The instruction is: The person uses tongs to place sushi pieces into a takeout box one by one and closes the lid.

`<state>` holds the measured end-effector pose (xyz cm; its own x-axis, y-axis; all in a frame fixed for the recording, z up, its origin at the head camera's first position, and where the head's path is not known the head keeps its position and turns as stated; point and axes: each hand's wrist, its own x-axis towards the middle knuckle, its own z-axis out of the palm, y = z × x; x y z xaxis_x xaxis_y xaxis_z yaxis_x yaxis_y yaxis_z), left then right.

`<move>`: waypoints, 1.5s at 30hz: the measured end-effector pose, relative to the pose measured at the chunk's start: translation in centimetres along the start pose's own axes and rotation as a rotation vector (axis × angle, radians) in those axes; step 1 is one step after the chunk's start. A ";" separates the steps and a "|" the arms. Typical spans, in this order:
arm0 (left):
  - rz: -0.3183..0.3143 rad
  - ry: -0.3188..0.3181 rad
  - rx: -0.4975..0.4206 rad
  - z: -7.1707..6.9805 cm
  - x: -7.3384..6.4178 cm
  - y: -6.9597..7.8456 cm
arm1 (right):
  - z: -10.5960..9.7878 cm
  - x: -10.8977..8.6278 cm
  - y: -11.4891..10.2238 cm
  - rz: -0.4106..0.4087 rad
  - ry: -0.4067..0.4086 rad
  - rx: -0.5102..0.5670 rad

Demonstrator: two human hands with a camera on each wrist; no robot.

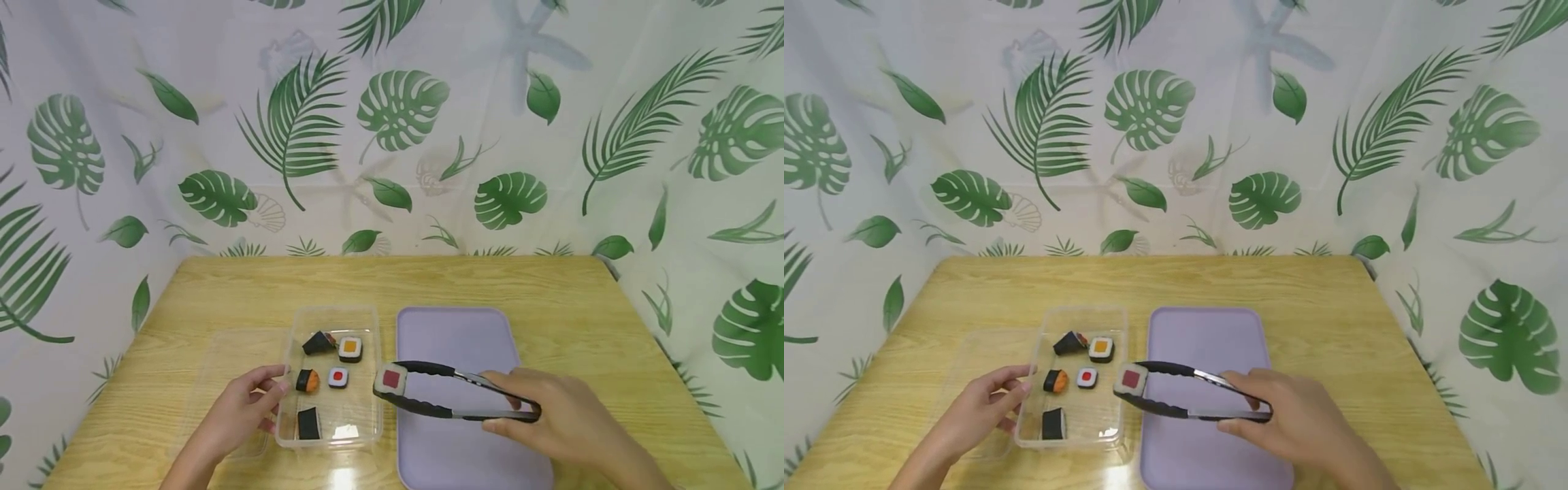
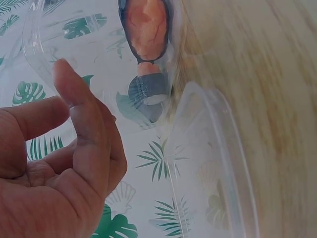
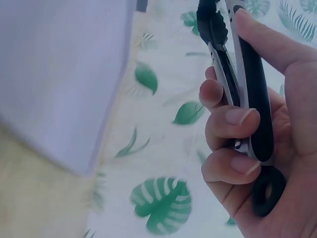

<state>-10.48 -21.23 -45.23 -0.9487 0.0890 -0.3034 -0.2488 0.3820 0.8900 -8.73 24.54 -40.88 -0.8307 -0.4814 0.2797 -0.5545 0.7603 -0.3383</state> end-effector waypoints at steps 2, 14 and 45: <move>0.000 0.002 -0.003 0.1 0.0 0.0 | 0.0 1.2 -0.5 -0.035 -0.031 -0.010; 0.001 0.001 -0.008 0.0 0.0 0.1 | -0.4 6.9 -3.1 -0.185 -0.251 -0.063; -0.010 0.009 -0.005 0.2 0.1 0.0 | -1.2 14.6 -10.7 -0.121 -0.612 -0.404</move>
<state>-10.59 -21.05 -45.31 -0.9479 0.0766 -0.3093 -0.2594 0.3779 0.8887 -14.87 9.90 -32.06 -0.7094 -0.6394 -0.2966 -0.6807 0.7306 0.0530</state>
